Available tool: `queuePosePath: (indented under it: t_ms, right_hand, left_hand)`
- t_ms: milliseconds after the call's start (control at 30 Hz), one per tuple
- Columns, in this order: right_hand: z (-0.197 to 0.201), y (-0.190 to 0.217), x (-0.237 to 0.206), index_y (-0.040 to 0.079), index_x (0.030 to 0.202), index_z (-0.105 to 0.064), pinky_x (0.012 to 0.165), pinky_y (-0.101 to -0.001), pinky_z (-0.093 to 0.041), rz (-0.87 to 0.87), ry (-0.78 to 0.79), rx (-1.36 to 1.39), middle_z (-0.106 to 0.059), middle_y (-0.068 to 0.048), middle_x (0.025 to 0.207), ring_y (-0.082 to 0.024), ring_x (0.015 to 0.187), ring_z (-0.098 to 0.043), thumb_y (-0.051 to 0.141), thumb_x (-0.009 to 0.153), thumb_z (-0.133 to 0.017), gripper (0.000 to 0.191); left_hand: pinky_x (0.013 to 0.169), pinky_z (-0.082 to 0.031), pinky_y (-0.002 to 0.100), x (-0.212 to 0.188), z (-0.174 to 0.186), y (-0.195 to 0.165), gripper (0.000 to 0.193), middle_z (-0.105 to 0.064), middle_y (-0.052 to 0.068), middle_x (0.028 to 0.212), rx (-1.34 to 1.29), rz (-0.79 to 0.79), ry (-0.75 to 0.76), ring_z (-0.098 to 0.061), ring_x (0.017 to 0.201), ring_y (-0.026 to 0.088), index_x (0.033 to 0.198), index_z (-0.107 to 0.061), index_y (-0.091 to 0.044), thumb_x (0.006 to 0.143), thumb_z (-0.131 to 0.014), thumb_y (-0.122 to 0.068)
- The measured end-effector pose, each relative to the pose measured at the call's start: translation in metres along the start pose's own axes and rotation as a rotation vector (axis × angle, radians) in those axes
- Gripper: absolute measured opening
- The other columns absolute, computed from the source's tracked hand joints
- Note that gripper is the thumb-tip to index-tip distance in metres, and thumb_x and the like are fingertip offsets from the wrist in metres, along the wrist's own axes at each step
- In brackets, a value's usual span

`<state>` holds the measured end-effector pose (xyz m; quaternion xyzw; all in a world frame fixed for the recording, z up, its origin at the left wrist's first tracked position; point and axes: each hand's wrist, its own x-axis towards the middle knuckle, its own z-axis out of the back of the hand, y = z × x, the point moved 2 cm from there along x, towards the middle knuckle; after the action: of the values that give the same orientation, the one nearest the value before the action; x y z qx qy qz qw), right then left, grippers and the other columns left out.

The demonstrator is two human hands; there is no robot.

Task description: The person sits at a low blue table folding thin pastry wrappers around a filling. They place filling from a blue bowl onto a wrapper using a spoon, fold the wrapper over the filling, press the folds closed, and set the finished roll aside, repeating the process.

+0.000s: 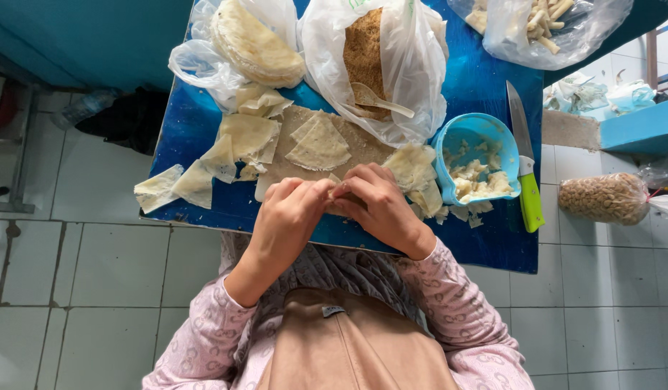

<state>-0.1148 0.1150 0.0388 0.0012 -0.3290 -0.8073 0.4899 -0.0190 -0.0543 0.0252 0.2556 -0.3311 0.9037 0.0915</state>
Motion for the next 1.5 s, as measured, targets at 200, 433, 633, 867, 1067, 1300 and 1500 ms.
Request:
queuePosePath:
  t_ms: [200,433,633,867,1067,1300,1500]
  right_hand:
    - [-0.004,0.011,-0.007,0.01,0.104,-0.072,0.092,-0.0416,-0.044,0.076,-0.18,-0.251,-0.066,-0.005,0.103,-0.027,0.102,-0.063,0.012,0.09,-0.075,0.014]
    - [-0.002,0.013,0.001,0.009,0.106,-0.07,0.094,-0.042,-0.043,0.065,-0.129,-0.225,-0.066,-0.005,0.107,-0.028,0.106,-0.061,0.013,0.09,-0.075,0.017]
    - [0.006,0.007,0.006,0.01,0.102,-0.069,0.092,-0.0423,-0.042,0.028,0.026,-0.09,-0.066,-0.006,0.105,-0.029,0.106,-0.06,0.016,0.091,-0.074,0.015]
    - [-0.003,0.019,-0.008,0.008,0.111,-0.072,0.091,-0.0427,-0.042,0.034,-0.145,-0.292,-0.066,-0.007,0.105,-0.028,0.103,-0.061,0.016,0.09,-0.075,0.023]
    - [-0.008,0.021,-0.012,0.01,0.112,-0.072,0.097,-0.0421,-0.042,0.024,-0.228,-0.304,-0.066,-0.005,0.11,-0.027,0.109,-0.062,0.011,0.089,-0.074,0.023]
    - [-0.006,0.025,-0.005,0.009,0.111,-0.073,0.099,-0.0426,-0.041,0.078,-0.177,-0.42,-0.066,-0.005,0.116,-0.027,0.115,-0.06,0.011,0.087,-0.074,0.024]
    - [-0.004,0.019,0.014,0.009,0.105,-0.072,0.099,-0.041,-0.04,0.065,-0.15,-0.375,-0.065,-0.005,0.112,-0.026,0.113,-0.059,0.013,0.089,-0.076,0.017]
  left_hand:
    - [0.098,-0.045,0.039,-0.011,-0.009,-0.003,0.034,-0.067,0.003,0.117,0.363,-0.058,-0.016,-0.059,0.113,0.023,0.121,-0.069,-0.01,0.087,-0.065,-0.014]
    - [0.099,-0.042,0.04,-0.005,-0.007,-0.002,0.033,-0.062,0.004,0.12,0.372,-0.007,-0.001,-0.057,0.116,0.024,0.123,-0.069,-0.01,0.09,-0.068,-0.014]
    - [0.101,-0.043,0.043,-0.003,-0.005,0.001,0.045,-0.063,0.01,0.122,-0.087,0.036,-0.041,-0.057,0.118,0.029,0.132,-0.061,-0.004,0.089,-0.074,-0.009]
    - [0.102,-0.041,0.041,-0.013,-0.016,-0.004,0.031,-0.069,0.004,0.123,0.23,-0.033,-0.033,-0.061,0.12,0.022,0.124,-0.067,-0.008,0.092,-0.068,-0.012]
    - [0.112,-0.035,0.043,-0.016,-0.015,-0.004,0.036,-0.059,0.004,0.14,0.401,-0.019,-0.016,-0.05,0.137,0.023,0.126,-0.07,-0.011,0.09,-0.063,-0.014]
    - [0.122,-0.02,0.055,-0.01,-0.019,0.0,0.037,-0.047,0.008,0.158,0.411,0.025,0.026,-0.032,0.152,0.029,0.133,-0.065,-0.012,0.097,-0.062,-0.015]
    - [0.125,-0.016,0.059,0.004,-0.01,0.022,0.042,-0.04,0.012,0.162,0.34,0.154,-0.113,-0.024,0.156,0.034,0.144,-0.062,-0.008,0.103,-0.063,-0.018]
